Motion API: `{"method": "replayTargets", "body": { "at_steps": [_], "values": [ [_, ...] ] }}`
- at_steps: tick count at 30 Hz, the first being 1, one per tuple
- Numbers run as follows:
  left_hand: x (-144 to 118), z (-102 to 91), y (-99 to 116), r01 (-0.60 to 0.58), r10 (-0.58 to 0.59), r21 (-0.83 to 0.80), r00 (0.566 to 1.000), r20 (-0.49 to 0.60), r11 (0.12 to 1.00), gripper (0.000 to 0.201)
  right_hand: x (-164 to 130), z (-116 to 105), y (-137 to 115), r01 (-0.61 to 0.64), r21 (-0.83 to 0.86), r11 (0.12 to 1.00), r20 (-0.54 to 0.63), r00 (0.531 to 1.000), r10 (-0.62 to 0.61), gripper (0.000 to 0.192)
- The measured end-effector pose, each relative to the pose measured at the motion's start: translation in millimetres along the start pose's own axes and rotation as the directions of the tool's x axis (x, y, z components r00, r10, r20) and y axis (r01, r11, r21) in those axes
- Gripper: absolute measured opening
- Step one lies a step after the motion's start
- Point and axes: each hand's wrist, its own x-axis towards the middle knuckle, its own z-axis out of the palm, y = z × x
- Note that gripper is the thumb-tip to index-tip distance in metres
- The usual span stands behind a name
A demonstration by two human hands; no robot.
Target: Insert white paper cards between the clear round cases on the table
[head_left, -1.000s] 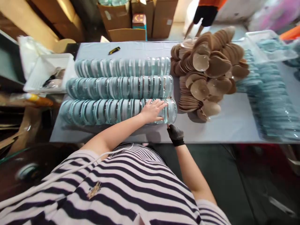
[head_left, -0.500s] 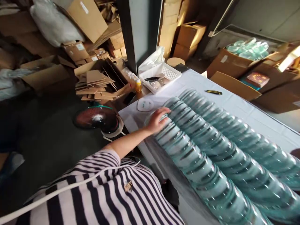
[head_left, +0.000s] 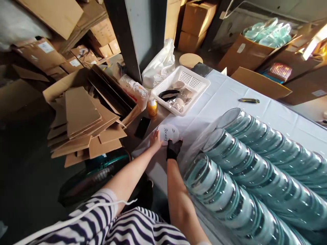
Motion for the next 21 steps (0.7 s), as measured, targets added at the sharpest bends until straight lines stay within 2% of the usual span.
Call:
{"method": "replayTargets", "body": {
  "at_steps": [3,5,7,9,10,12,14,15,18,20,21],
  "values": [
    [-3.3,8.3,-1.6,-0.063,0.061,0.034,0.995,0.073,0.997,0.075,22.9,6.1,0.4,-0.138,0.047,0.989,-0.034,0.990,0.140,0.090],
    [-4.5,10.9,-1.7,-0.074,0.074,-0.004,0.994,0.083,0.997,0.068,23.9,8.7,-0.8,-0.165,0.080,0.983,0.015,0.986,0.164,0.083],
    [-2.9,8.9,-0.9,-0.067,0.075,-0.128,0.995,0.064,0.990,0.061,16.3,10.4,-4.4,-0.165,0.121,0.979,0.091,0.984,0.155,0.065],
    [1.0,1.0,0.1,-0.022,0.034,-0.353,0.999,0.030,0.935,0.060,3.4,8.0,-9.2,-0.132,0.124,0.984,0.155,0.982,0.112,0.050],
    [3.1,-5.0,0.4,0.024,-0.019,-0.495,1.000,0.015,0.869,0.061,-4.0,4.5,-11.3,-0.088,0.070,0.994,0.168,0.983,0.075,0.046],
    [5.5,-18.7,0.1,0.102,-0.163,-0.753,0.987,-0.007,0.650,0.062,-18.7,-6.4,-13.5,0.085,-0.140,0.986,0.196,0.979,-0.057,0.036],
    [3.5,-30.1,-1.5,0.110,-0.268,-0.885,0.963,-0.017,0.452,0.058,-30.8,-19.0,-12.0,0.310,-0.350,0.884,0.265,0.938,-0.224,0.029],
    [0.7,-33.3,-2.6,0.103,-0.286,-0.903,0.958,-0.023,0.417,0.055,-35.0,-24.3,-9.7,0.400,-0.397,0.826,0.297,0.908,-0.297,0.030],
    [-11.2,-31.9,-5.1,0.119,-0.227,-0.867,0.974,0.006,0.485,0.042,-39.6,-30.9,2.4,0.549,-0.371,0.749,0.325,0.832,-0.449,0.048],
    [-17.0,-27.1,-4.7,0.139,-0.177,-0.822,0.983,0.048,0.552,0.034,-38.5,-28.5,11.1,0.583,-0.329,0.743,0.333,0.808,-0.486,0.058],
    [-18.5,-25.8,-3.5,0.146,-0.154,-0.807,0.986,0.069,0.572,0.035,-38.3,-26.7,13.9,0.582,-0.317,0.749,0.360,0.805,-0.472,0.056]
  ]
}}
